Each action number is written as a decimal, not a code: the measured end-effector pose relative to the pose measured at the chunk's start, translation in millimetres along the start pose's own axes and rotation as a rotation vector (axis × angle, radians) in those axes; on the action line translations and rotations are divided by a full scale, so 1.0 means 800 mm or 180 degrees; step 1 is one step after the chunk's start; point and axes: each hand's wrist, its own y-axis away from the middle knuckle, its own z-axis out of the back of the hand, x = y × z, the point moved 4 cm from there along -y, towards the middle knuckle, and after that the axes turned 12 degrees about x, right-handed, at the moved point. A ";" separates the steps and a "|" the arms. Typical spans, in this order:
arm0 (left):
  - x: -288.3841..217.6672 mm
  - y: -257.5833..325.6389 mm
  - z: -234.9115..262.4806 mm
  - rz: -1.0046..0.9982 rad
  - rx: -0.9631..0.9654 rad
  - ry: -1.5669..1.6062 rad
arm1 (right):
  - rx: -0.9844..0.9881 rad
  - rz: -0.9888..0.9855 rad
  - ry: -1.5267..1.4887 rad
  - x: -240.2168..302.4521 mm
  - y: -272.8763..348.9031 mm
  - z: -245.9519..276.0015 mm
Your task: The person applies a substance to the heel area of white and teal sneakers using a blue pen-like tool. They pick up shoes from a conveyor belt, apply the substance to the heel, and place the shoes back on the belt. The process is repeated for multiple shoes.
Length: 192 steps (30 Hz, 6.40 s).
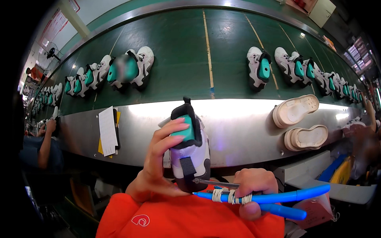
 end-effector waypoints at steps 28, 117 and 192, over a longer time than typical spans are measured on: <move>0.009 0.010 0.016 -0.0088 0.0003 0.0111 | 0.0295 0.0177 0.0747 -0.004 -0.005 -0.021; 0.074 0.154 0.055 0.2715 -0.0009 -0.1042 | -0.2170 -0.1221 -0.1257 -0.180 0.059 -0.030; 0.141 0.033 0.181 0.1420 -0.1347 0.0027 | -0.2103 0.0153 0.0872 -0.059 -0.033 -0.110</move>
